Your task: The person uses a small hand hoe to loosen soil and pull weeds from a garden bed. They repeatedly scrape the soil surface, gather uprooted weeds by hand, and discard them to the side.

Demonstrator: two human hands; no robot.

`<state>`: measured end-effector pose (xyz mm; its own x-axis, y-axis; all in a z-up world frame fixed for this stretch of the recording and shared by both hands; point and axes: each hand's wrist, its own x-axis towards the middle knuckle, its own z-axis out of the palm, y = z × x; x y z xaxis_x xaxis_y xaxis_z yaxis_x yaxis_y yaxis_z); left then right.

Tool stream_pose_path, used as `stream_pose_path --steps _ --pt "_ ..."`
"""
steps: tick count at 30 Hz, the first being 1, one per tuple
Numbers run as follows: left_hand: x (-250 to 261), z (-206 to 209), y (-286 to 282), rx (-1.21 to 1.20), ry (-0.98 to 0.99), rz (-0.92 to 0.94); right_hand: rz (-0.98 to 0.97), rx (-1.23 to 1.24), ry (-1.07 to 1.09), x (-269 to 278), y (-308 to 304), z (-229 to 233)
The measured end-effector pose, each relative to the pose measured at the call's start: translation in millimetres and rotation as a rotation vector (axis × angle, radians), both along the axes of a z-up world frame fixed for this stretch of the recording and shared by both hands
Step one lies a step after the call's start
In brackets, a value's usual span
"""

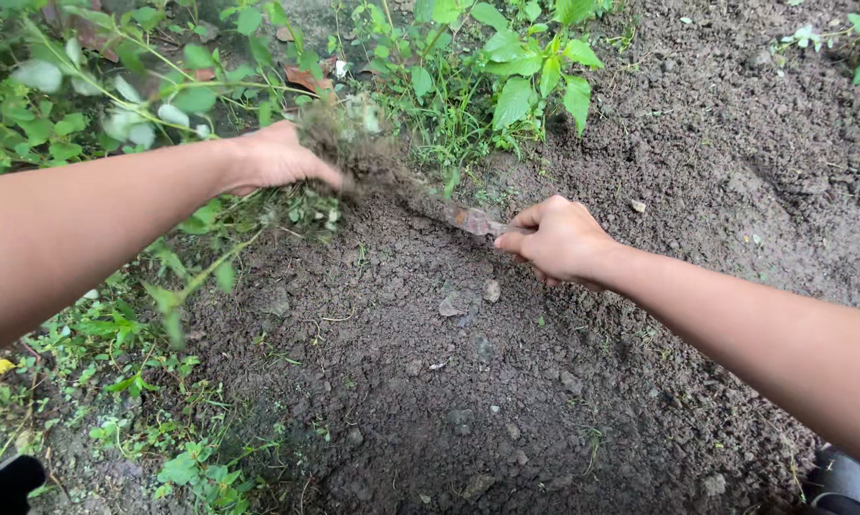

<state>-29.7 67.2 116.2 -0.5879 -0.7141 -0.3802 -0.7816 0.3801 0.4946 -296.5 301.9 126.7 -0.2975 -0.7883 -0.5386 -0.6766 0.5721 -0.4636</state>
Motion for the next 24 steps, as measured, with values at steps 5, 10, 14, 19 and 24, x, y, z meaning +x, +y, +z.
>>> stream_pose_path --steps 5,10,14,19,24 --pt "-13 -15 10 -0.565 -0.432 -0.339 -0.016 0.075 -0.067 -4 -3 11" --pt "-45 -47 10 -0.445 -0.337 -0.345 -0.212 0.067 -0.431 -8 -10 5" --pt "-74 -63 -6 -0.441 -0.349 -0.293 -0.438 0.082 -0.738 6 -15 -29" --pt "-88 -68 -29 -0.356 -0.415 -0.189 -0.535 0.052 -0.934 36 -46 -69" --pt "-90 -79 -42 -0.287 -0.492 -0.1 -0.669 0.039 -0.93 67 -73 -87"
